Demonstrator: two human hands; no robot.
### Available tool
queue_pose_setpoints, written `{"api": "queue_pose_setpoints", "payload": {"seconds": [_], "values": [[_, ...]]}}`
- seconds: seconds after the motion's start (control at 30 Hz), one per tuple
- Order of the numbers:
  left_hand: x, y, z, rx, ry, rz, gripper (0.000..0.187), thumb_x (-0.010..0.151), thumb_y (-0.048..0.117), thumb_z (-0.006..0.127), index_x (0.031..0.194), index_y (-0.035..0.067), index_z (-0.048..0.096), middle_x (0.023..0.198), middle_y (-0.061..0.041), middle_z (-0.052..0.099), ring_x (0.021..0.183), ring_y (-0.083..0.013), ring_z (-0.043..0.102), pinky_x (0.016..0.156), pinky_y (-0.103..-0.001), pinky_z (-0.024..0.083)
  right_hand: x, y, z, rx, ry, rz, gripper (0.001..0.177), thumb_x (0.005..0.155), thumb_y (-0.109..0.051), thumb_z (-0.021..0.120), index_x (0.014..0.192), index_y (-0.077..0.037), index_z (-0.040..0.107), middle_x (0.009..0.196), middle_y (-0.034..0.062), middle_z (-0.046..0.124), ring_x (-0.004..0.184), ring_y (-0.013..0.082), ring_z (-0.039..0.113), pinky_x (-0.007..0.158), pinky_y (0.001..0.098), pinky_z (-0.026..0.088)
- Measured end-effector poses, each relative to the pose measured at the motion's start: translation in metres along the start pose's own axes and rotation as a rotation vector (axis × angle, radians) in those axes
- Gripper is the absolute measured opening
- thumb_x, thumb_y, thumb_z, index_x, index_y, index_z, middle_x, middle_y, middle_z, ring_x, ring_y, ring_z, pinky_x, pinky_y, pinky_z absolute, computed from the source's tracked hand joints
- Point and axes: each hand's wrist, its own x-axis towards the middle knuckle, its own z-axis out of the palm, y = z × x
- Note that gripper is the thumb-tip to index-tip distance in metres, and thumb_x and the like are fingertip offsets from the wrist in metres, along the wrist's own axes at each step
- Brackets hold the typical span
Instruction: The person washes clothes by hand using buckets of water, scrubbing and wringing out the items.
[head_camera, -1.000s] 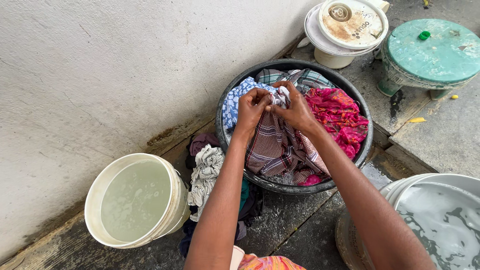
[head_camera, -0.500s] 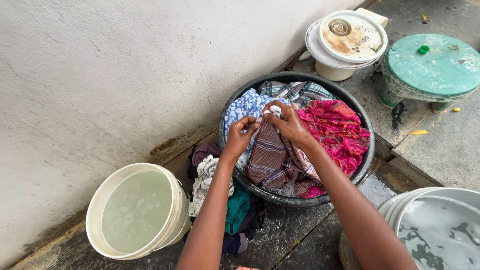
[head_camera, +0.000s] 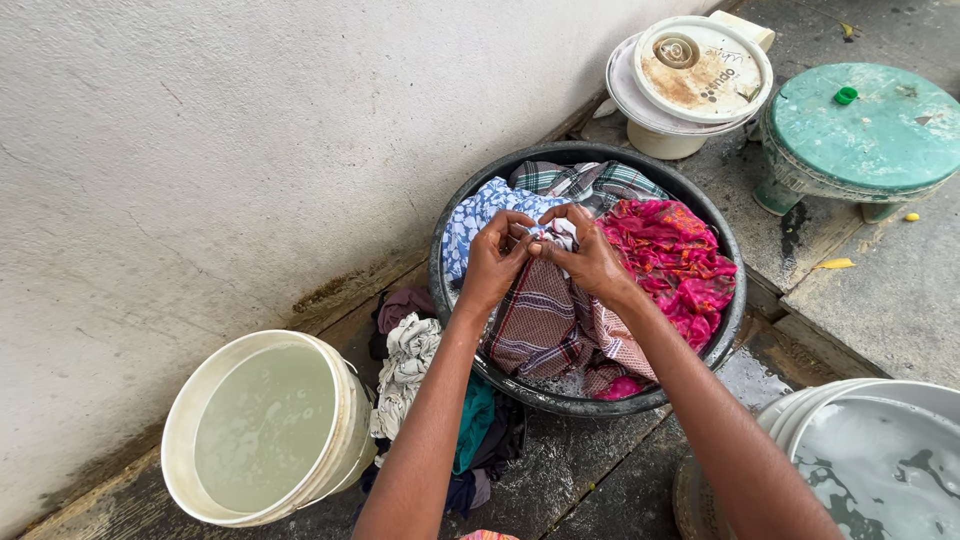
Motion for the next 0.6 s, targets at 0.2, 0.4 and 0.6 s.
{"api": "queue_pose_setpoints", "payload": {"seconds": [0.2, 0.4, 0.6], "values": [[0.002, -0.018, -0.004, 0.138, -0.032, -0.157, 0.029, 0.093, 0.036, 0.075, 0.096, 0.007, 0.069, 0.075, 0.002, 0.063, 0.068, -0.0063, 0.056, 0.058, -0.023, 0.046, 0.003, 0.010, -0.006, -0.141, -0.012, 0.023, 0.026, 0.094, -0.028, 0.079, 0.107, -0.005, 0.074, 0.096, 0.0120, 0.054, 0.096, 0.0187, 0.055, 0.080, 0.0368, 0.046], [-0.016, -0.069, -0.018, 0.205, -0.147, -0.176, 0.029, 0.096, 0.034, 0.071, 0.100, 0.006, 0.073, 0.081, 0.002, 0.069, 0.073, -0.0055, 0.058, 0.066, -0.023, 0.047, 0.005, 0.020, -0.016, 0.187, 0.037, 0.355, 0.017, 0.094, -0.023, 0.073, 0.105, -0.011, 0.069, 0.079, -0.0060, 0.069, 0.069, 0.0036, 0.056, 0.059, 0.0229, 0.045], [-0.008, -0.068, -0.009, 0.005, 0.012, -0.067, 0.017, 0.105, 0.019, 0.065, 0.101, 0.003, 0.070, 0.083, 0.002, 0.063, 0.078, -0.0047, 0.053, 0.069, -0.024, 0.043, 0.001, 0.032, -0.013, 0.129, 0.053, 0.315, 0.034, 0.082, -0.028, 0.088, 0.099, -0.008, 0.066, 0.078, -0.0042, 0.062, 0.069, 0.0050, 0.052, 0.057, 0.0239, 0.041]]}}
